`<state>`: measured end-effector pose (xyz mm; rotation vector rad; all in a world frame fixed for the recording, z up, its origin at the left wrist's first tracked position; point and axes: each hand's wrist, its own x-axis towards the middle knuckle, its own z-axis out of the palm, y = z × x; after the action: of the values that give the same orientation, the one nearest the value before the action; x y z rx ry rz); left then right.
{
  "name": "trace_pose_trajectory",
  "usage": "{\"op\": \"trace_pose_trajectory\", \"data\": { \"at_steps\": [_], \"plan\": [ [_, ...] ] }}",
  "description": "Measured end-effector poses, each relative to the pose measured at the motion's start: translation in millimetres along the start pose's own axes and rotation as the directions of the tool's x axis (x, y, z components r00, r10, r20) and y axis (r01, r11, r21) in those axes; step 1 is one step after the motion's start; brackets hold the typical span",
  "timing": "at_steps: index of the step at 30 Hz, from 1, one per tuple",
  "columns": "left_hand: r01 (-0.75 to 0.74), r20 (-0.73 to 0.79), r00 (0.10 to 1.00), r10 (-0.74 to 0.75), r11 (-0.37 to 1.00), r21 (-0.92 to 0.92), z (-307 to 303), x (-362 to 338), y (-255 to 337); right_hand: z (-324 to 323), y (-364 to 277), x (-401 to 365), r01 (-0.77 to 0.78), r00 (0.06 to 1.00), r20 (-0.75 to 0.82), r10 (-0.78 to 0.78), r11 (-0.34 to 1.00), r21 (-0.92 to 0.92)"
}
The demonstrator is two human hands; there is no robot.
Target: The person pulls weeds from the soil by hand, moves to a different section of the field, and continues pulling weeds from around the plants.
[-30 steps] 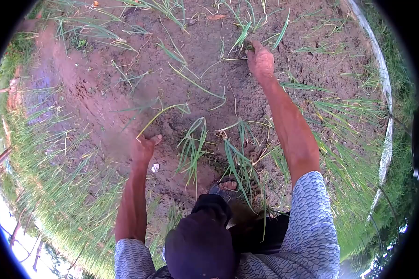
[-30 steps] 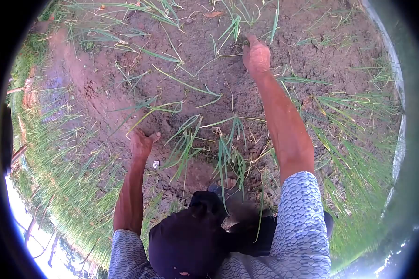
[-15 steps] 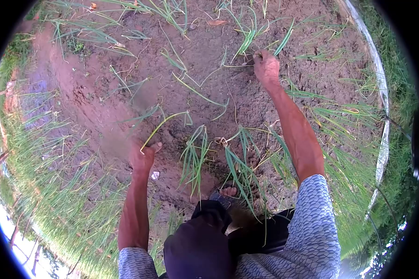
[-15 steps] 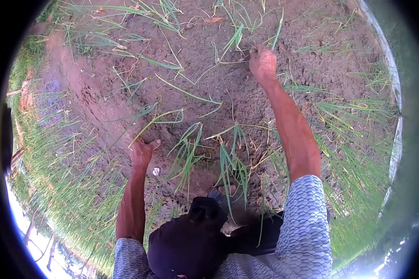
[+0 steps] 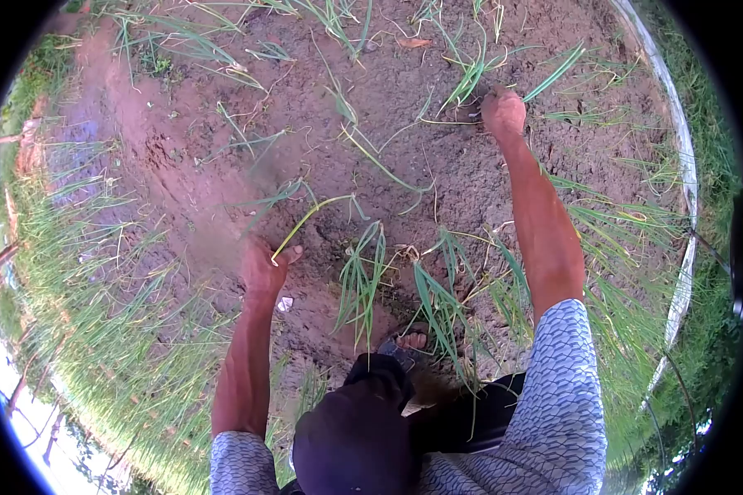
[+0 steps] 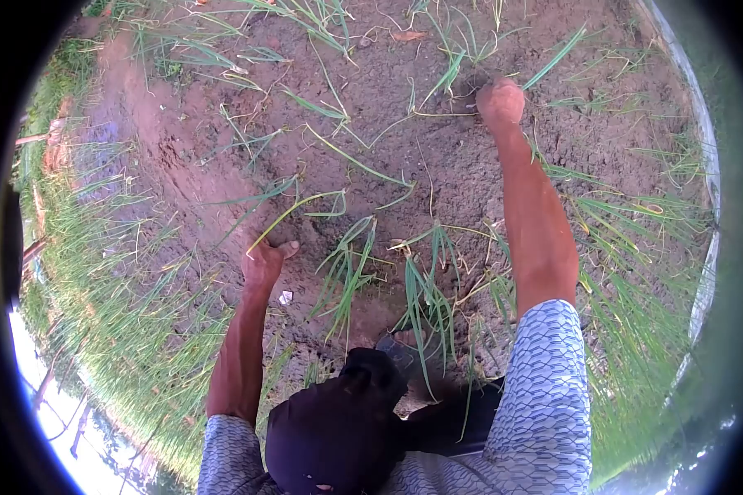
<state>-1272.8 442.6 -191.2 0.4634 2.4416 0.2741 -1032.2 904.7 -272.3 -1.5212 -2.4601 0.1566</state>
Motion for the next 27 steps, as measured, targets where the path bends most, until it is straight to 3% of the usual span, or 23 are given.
{"op": "trace_pose_trajectory", "data": {
  "at_steps": [1,2,3,6,9,10,11,13,16,19,20,21,24,26,27],
  "plan": [
    [0.004,0.01,1.0,-0.004,1.0,-0.01,-2,-1,4,-13,-16,-2,-0.208,0.966,0.209,0.152,0.938,0.279],
    [0.021,0.01,1.0,-0.021,1.0,-0.006,-4,-3,7,-29,-30,-6,-0.444,0.866,0.446,0.227,0.761,0.473],
    [0.016,0.015,1.0,-0.016,1.0,0.01,-4,-3,8,-49,-46,-13,-0.667,0.712,0.669,0.212,0.5,0.552],
    [0.029,0.023,0.999,-0.03,0.999,0.034,-3,-2,9,-94,-75,-46,-0.742,0.655,0.711,-0.255,-0.046,0.668],
    [0.036,0.027,0.999,-0.036,0.999,0.006,-4,-3,9,-118,-115,-62,-0.744,0.473,0.749,-0.463,0.245,0.622],
    [0.059,0.01,0.998,-0.059,0.998,0.033,-5,-4,12,-107,-129,-63,-0.694,0.518,0.779,-0.352,0.36,0.624],
    [0.056,0.025,0.998,-0.056,0.998,0.007,-4,-5,10,-90,-141,-60,-0.501,0.617,0.732,-0.29,0.571,0.65],
    [0.049,0.045,0.998,-0.047,0.998,-0.042,-1,0,4,-49,-161,-51,-0.054,0.796,0.55,-0.254,0.874,0.482],
    [0.059,0.015,0.998,-0.059,0.998,0.035,-6,-2,11,-11,-177,-54,0.346,0.872,0.242,-0.426,0.884,0.313],
    [0.055,-0.006,0.998,-0.055,0.998,0.023,-5,-2,7,4,-179,-52,0.368,0.857,0.278,-0.433,0.893,0.259],
    [0.035,-0.021,0.999,-0.034,0.999,0.029,0,0,1,4,-174,-55,0.325,0.87,0.256,-0.421,0.881,0.343],
    [0.014,-0.034,0.999,-0.013,0.999,0.034,3,3,-3,-6,-173,-57,0.223,0.841,0.379,-0.386,0.886,0.407],
    [0.013,-0.037,0.999,-0.011,0.998,0.055,3,2,-1,-27,-167,-74,-0.115,0.616,0.705,-0.351,0.845,0.522],
    [0.009,-0.034,0.999,-0.007,0.998,0.064,-2,-1,4,-34,-166,-95,0.253,0.609,0.486,-0.626,0.735,0.629],
    [-0.002,-0.049,0.999,0.004,0.999,0.053,-1,0,2,-36,-171,-100,0.429,0.56,0.359,-0.747,0.632,0.646]
  ]
}}
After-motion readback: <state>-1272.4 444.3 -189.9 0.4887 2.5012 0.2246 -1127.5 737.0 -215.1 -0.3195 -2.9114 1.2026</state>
